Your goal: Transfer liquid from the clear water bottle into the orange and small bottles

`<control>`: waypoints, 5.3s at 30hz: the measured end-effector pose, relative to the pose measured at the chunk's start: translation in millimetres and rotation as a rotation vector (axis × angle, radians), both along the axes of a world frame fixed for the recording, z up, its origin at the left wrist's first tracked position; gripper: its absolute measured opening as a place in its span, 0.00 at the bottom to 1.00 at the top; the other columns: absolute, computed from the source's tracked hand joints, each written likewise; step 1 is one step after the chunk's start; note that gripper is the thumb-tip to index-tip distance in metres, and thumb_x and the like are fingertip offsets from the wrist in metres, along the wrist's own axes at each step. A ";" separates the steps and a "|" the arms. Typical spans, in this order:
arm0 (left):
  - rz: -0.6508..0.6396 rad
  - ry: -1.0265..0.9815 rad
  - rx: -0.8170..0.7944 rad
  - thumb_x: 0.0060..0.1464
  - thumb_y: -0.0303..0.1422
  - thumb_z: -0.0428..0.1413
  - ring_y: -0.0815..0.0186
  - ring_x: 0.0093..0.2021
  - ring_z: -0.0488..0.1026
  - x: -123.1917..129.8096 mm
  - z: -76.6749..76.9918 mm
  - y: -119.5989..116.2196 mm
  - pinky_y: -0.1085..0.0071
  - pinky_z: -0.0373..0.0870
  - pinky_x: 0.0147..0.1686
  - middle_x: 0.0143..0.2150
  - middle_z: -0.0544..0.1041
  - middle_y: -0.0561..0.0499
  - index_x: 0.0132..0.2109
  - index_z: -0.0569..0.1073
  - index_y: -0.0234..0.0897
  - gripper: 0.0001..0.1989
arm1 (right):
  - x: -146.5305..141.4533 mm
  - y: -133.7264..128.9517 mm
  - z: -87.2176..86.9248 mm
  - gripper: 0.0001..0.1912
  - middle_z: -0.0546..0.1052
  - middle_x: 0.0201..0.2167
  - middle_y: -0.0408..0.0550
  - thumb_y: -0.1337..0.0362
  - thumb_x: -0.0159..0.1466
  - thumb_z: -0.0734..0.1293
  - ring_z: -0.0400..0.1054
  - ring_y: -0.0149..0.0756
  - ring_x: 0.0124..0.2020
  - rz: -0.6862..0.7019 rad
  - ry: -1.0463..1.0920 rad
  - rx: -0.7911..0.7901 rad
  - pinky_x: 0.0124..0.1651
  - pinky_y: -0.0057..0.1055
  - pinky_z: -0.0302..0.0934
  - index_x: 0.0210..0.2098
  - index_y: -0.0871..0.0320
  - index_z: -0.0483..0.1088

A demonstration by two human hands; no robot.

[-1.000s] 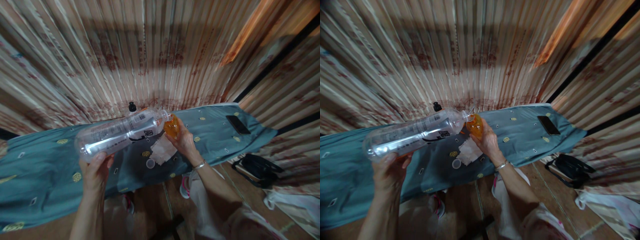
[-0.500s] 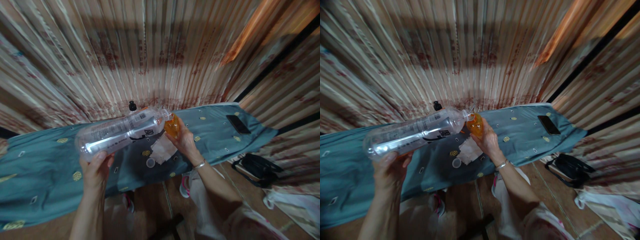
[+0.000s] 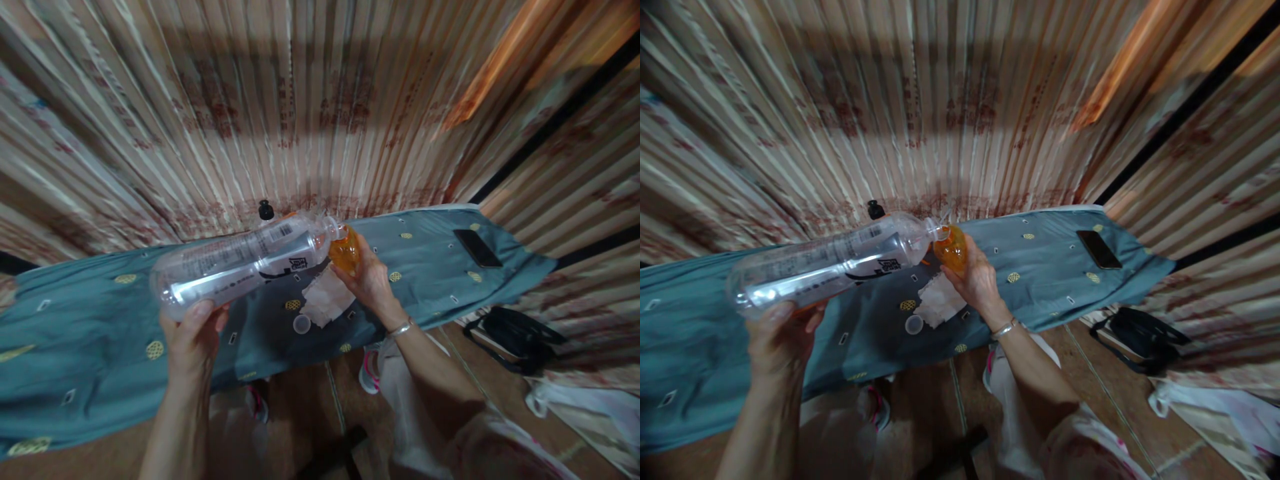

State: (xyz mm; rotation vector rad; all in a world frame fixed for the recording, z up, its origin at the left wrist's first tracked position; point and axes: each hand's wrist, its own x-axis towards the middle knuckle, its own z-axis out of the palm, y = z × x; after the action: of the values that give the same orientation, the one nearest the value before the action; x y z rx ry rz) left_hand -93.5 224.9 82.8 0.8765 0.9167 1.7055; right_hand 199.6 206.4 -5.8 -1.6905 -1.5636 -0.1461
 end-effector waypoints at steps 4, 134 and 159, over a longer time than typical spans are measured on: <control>-0.007 -0.001 0.000 0.25 0.31 0.68 0.68 0.15 0.67 0.4 0.3 -0.2 0.80 0.52 0.08 0.20 0.74 0.54 0.33 0.77 0.36 0.21 | 0.3 -0.7 1.3 0.48 0.77 0.63 0.62 0.51 0.64 0.72 0.76 0.55 0.60 -0.002 -0.006 0.004 0.59 0.49 0.74 0.76 0.59 0.51; -0.056 0.010 0.094 0.28 0.32 0.71 0.68 0.16 0.67 -5.6 -7.1 3.1 0.81 0.51 0.08 0.21 0.74 0.55 0.51 0.80 0.37 0.36 | -0.3 -1.3 1.3 0.47 0.77 0.63 0.63 0.51 0.65 0.72 0.77 0.56 0.59 0.004 -0.009 0.023 0.56 0.50 0.75 0.76 0.59 0.52; -0.018 -0.003 0.031 0.25 0.31 0.70 0.69 0.15 0.67 -4.9 -5.7 1.6 0.81 0.51 0.08 0.20 0.74 0.56 0.37 0.81 0.36 0.24 | 2.2 0.7 -4.8 0.50 0.78 0.61 0.68 0.50 0.64 0.73 0.77 0.58 0.59 -0.008 -0.043 0.024 0.56 0.53 0.75 0.76 0.62 0.50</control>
State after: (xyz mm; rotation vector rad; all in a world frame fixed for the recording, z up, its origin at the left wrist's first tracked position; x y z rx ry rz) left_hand -98.4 226.5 77.1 0.9005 0.8800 1.7095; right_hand 201.9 207.1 -10.7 -1.6852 -1.5810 -0.2056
